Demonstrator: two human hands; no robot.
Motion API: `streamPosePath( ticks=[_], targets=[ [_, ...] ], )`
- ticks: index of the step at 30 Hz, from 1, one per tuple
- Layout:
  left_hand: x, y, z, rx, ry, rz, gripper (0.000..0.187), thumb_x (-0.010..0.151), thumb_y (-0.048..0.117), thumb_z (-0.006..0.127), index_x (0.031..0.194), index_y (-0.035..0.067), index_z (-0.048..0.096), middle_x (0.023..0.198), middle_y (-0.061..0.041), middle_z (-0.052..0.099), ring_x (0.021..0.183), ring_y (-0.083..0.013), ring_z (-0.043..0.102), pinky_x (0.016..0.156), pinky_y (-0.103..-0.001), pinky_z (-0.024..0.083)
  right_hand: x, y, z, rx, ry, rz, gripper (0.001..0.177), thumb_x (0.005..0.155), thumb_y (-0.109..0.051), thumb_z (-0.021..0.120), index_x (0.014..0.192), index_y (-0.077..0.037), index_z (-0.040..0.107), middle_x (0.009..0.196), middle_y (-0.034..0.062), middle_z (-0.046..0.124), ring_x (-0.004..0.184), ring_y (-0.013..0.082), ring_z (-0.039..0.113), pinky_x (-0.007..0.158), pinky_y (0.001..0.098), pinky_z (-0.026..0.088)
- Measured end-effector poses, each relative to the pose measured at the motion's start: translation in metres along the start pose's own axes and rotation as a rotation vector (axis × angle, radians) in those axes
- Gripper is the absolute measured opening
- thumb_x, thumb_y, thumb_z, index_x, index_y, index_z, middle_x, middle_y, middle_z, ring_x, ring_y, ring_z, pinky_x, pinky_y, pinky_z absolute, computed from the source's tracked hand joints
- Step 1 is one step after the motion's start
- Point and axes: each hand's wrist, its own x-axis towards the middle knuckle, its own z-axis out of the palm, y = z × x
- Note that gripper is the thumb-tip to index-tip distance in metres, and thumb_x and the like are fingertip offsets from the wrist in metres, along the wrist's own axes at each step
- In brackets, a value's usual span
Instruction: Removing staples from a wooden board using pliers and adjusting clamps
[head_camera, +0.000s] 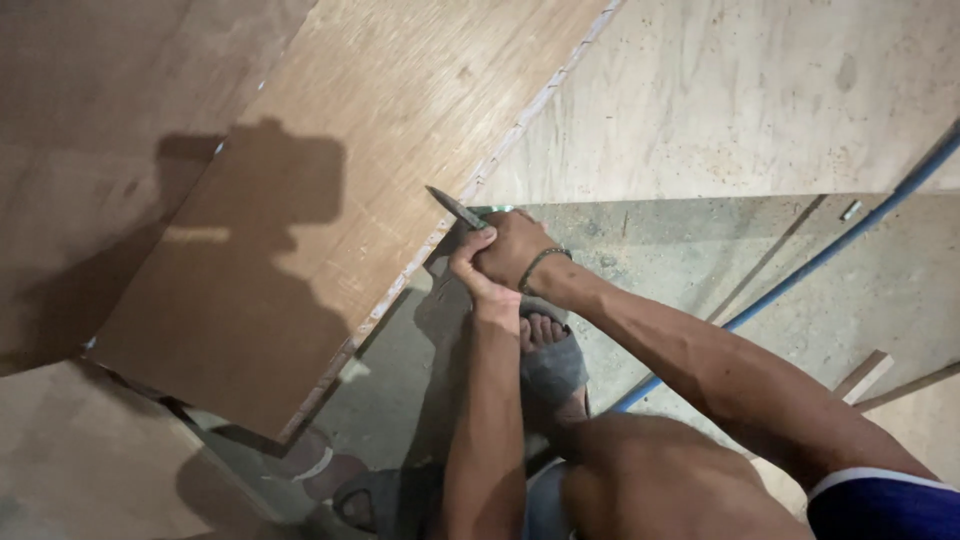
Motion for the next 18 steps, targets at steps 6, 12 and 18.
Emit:
streamPosePath(
  ticks=[6,12,18],
  targets=[
    [0.093,-0.065,-0.068,-0.352,-0.657,-0.224,0.034,0.081,0.034,0.055,0.102,0.006,0.056,0.106,-0.016,0.056,0.097,-0.0402,0.059,0.093,-0.057,0.046,-0.008,0.005,0.000,-0.223,0.102,-0.040,0.049,0.082,-0.036,0.055,0.109,0.004,0.067,0.096,0.0244,0.068,0.095,0.0445,0.068,0.078,0.0545,0.056],
    [0.081,-0.062,-0.084,-0.183,-0.785,-0.224,0.053,0.083,0.034,0.064,0.120,0.001,0.046,0.117,-0.020,0.056,0.107,-0.0370,0.059,0.096,-0.055,0.045,-0.010,0.013,0.038,-0.406,0.264,-0.139,0.058,0.085,-0.040,0.057,0.116,0.009,0.064,0.103,0.0283,0.067,0.103,0.0492,0.067,0.086,0.0576,0.055],
    [0.069,-0.040,-0.107,-0.029,-0.943,-0.224,0.075,0.085,0.035,0.072,0.139,-0.003,0.036,0.129,-0.023,0.055,0.116,-0.0338,0.058,0.099,-0.052,0.045,-0.022,0.026,0.094,-0.492,0.588,-0.538,0.056,0.087,-0.067,0.046,0.101,-0.013,0.040,0.100,0.0021,0.033,0.103,0.0294,0.032,0.094,0.0471,0.025]
  ],
)
